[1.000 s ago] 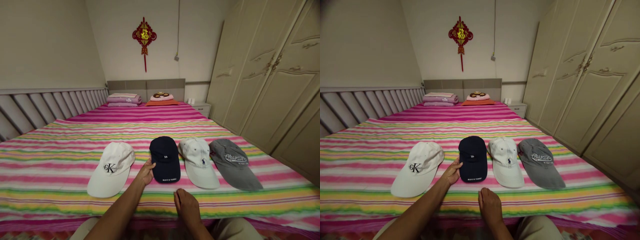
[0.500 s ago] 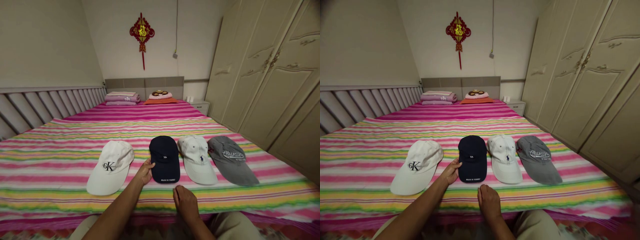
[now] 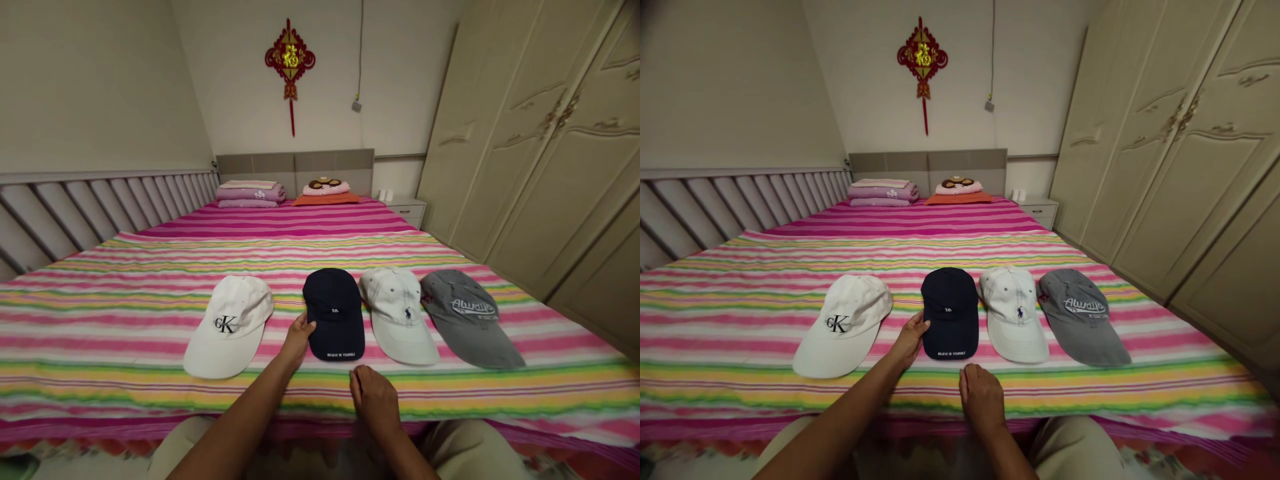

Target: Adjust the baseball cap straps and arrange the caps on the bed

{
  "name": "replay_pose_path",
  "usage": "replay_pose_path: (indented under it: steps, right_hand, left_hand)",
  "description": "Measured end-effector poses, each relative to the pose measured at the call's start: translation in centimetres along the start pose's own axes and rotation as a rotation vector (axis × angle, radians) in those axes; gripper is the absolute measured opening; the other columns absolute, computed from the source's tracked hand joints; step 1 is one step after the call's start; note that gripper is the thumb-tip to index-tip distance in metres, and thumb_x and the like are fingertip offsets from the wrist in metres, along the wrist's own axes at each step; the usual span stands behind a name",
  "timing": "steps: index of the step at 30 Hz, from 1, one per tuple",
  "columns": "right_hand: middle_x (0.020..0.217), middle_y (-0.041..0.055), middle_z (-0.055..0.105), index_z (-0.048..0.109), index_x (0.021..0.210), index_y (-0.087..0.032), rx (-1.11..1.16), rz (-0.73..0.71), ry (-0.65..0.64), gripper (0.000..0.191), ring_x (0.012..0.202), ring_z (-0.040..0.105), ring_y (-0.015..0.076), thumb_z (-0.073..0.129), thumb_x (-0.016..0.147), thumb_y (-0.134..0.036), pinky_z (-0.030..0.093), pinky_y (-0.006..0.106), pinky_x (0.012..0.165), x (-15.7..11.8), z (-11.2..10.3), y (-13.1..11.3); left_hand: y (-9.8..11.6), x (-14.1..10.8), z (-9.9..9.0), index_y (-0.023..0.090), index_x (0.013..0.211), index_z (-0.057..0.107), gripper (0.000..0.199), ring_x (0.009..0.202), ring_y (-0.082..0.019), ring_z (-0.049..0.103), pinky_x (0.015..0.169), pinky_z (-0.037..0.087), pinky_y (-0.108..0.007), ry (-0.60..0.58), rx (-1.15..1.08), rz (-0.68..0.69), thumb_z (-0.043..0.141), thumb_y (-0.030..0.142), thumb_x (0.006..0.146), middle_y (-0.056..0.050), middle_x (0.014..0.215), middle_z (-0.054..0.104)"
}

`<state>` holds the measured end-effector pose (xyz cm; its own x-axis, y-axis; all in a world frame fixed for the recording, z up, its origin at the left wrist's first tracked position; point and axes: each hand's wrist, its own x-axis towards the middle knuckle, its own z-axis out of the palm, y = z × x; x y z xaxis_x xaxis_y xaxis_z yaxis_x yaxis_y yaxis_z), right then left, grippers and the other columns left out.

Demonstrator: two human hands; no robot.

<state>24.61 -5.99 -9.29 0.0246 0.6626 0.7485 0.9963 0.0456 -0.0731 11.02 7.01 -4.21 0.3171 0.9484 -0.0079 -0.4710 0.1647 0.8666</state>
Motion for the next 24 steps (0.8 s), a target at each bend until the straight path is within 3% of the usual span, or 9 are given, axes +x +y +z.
replay_pose_path:
  steps: [5, 10, 15, 20, 24]
  right_hand:
    - [0.051, -0.0011, 0.048, 0.049, 0.063, -0.019, -0.002, -0.005, -0.006, 0.027, 0.049, 0.044, 0.0131, 0.036, 0.087, -0.021, 0.025, 0.026, 0.053, 0.0, -0.1, 0.0]
    - [0.052, -0.0006, 0.050, 0.050, 0.063, -0.018, -0.007, -0.008, -0.009, 0.027, 0.050, 0.045, 0.0132, 0.037, 0.087, -0.021, 0.026, 0.026, 0.054, 0.0, -0.2, 0.0]
    - [0.052, -0.0005, 0.050, 0.050, 0.062, -0.019, -0.012, -0.009, -0.007, 0.028, 0.049, 0.045, 0.0131, 0.037, 0.087, -0.021, 0.026, 0.027, 0.054, 0.0, -0.4, -0.1]
    - [0.051, -0.0001, 0.050, 0.051, 0.062, -0.019, 0.008, -0.023, -0.007, 0.028, 0.050, 0.046, 0.0138, 0.038, 0.087, -0.021, 0.026, 0.027, 0.054, 0.0, -0.5, -0.1]
    - [0.050, -0.0007, 0.049, 0.050, 0.062, -0.019, 0.015, -0.035, 0.011, 0.028, 0.049, 0.046, 0.0140, 0.038, 0.087, -0.024, 0.026, 0.028, 0.054, 0.0, -0.6, 0.0]
  left_hand:
    - [-1.1, -0.3, 0.0, 0.017, 0.104, 0.055, 0.042, 0.110, -0.025, 0.048, 0.098, 0.029, -0.040, 0.141, 0.161, 0.140, 0.064, 0.018, 0.063, -0.010, 0.112, 0.058]
    - [-1.3, -2.0, -0.5, 0.016, 0.097, 0.059, 0.038, 0.124, -0.027, 0.029, 0.105, 0.014, -0.038, 0.225, 0.331, 0.269, 0.066, 0.017, 0.060, -0.012, 0.119, 0.050]
    - [-1.6, -5.3, -2.0, 0.017, 0.105, 0.057, 0.043, 0.123, -0.029, 0.030, 0.105, 0.011, -0.042, 0.129, 0.585, 0.340, 0.065, 0.024, 0.064, -0.013, 0.124, 0.047]
    - [-1.6, -9.4, -4.4, 0.020, 0.112, 0.055, 0.049, 0.127, -0.029, 0.027, 0.106, 0.009, -0.038, 0.002, 0.641, 0.244, 0.065, 0.025, 0.064, -0.011, 0.130, 0.044]
    - [-1.0, -12.2, -5.8, 0.022, 0.111, 0.058, 0.047, 0.125, -0.030, 0.031, 0.107, 0.012, -0.040, -0.006, 0.699, 0.170, 0.065, 0.025, 0.065, -0.010, 0.129, 0.046]
